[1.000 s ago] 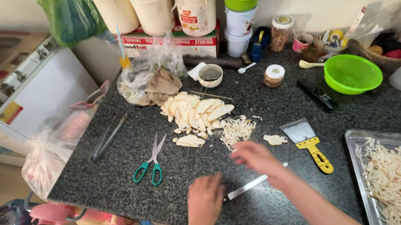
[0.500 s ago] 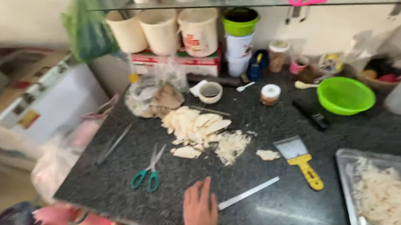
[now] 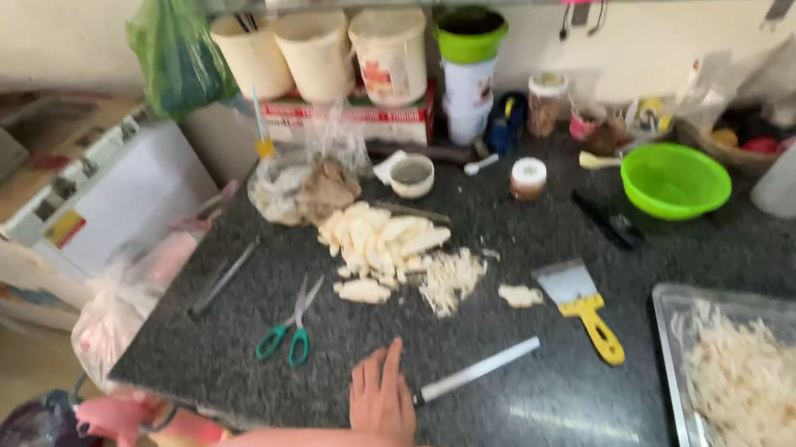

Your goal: Cutting and shredding mushrooms or similar vegetable ingredients using a knife and scissors.

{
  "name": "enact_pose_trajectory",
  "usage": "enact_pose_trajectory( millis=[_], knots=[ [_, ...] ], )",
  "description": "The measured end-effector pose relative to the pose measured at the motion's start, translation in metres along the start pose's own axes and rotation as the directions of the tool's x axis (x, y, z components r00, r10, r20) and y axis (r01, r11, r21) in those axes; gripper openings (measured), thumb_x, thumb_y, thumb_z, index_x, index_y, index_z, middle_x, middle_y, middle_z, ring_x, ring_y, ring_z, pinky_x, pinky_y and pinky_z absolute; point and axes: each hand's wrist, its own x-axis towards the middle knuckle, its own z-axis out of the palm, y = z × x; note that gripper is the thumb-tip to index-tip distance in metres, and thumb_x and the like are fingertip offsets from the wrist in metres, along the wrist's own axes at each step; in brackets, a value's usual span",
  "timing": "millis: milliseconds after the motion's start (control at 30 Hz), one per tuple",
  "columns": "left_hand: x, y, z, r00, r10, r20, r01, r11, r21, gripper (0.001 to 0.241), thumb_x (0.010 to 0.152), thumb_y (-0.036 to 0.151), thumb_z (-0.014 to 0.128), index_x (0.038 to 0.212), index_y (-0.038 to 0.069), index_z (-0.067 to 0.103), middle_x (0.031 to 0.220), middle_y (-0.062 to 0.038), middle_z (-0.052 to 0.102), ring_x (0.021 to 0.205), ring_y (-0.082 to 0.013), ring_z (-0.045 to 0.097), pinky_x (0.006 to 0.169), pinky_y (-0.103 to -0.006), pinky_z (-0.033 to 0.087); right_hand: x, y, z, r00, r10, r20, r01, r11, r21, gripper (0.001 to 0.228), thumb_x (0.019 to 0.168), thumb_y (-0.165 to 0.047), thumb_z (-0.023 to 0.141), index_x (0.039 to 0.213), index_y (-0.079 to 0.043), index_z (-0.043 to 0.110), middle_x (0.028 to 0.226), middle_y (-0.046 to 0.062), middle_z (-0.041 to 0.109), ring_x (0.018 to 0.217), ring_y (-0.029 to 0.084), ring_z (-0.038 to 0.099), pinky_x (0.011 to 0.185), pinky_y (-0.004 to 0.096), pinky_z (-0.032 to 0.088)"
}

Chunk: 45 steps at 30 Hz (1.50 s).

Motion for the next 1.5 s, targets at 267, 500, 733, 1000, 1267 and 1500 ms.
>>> enact_pose_trajectory(
  millis=[267,500,733,1000,1267,1500],
  knots=[
    [0.065,0.055,-0.064,0.999,-0.042,-0.012,0.038,0.975,-0.220,0.053,0.090,0.015,0.066,0.141,0.006,0.054,0.130,-0.014,0.064,0.115,-0.0321,0.061,0.098,-0.0399,0.049,0.077,-0.009,-0.117,0.542,0.707,-0.454,-0.788,0.616,0.018,0.054,0.099,-0.023,0.043,0.149,-0.019,0.063,0.128,0.009,0.083,0.117,0.019,0.072,0.095,0.036,0.047],
    [0.152,0.129,-0.120,0.931,0.337,-0.142,-0.364,0.818,-0.446,0.053,0.094,0.030,0.066,0.140,0.005,0.056,0.146,-0.019,0.054,0.140,-0.0396,0.052,0.118,-0.0536,0.039,0.115,0.264,-0.187,0.791,0.367,-0.490,-0.558,0.762,-0.330,0.041,0.087,-0.008,0.059,0.126,-0.004,0.068,0.122,0.008,0.074,0.114,0.021,0.068,0.100,0.033,0.052],
    [0.185,-0.037,-0.091,0.882,0.471,0.001,-0.422,0.793,-0.440,0.044,0.090,0.037,0.067,0.116,0.002,0.071,0.112,-0.016,0.073,0.111,-0.0371,0.069,0.097,-0.0459,0.053,0.173,0.279,-0.119,0.771,0.552,-0.317,-0.633,0.617,-0.468,0.033,0.099,-0.017,0.055,0.130,-0.012,0.064,0.117,0.002,0.073,0.098,0.011,0.066,0.086,0.025,0.051],
    [0.106,-0.227,-0.035,0.924,-0.062,0.377,0.001,0.987,0.161,0.044,0.081,0.031,0.073,0.118,0.009,0.066,0.123,-0.014,0.066,0.111,-0.0356,0.061,0.090,-0.0451,0.052,0.133,0.340,-0.208,0.603,0.431,-0.671,-0.798,0.315,-0.514,0.041,0.090,-0.026,0.063,0.130,-0.018,0.066,0.108,0.000,0.077,0.086,0.019,0.072,0.077,0.032,0.058],
    [0.032,-0.259,-0.017,0.887,-0.194,0.419,0.019,0.922,0.387,0.033,0.079,0.020,0.069,0.112,0.016,0.070,0.109,-0.005,0.064,0.094,-0.0297,0.062,0.084,-0.0416,0.054,-0.009,0.375,-0.334,0.251,0.144,-0.957,-0.968,0.063,-0.244,0.050,0.087,-0.030,0.070,0.135,-0.018,0.065,0.107,0.005,0.078,0.102,0.032,0.072,0.088,0.042,0.056],
    [0.032,-0.255,-0.017,0.870,-0.293,0.397,0.033,0.837,0.546,0.064,0.077,0.027,0.070,0.139,0.018,0.056,0.121,-0.008,0.059,0.103,-0.0311,0.063,0.083,-0.0433,0.056,-0.047,0.369,-0.352,0.460,0.034,-0.887,-0.853,-0.262,-0.452,0.055,0.086,-0.029,0.064,0.140,-0.026,0.058,0.133,0.005,0.064,0.115,0.039,0.062,0.097,0.049,0.055]
  ],
)
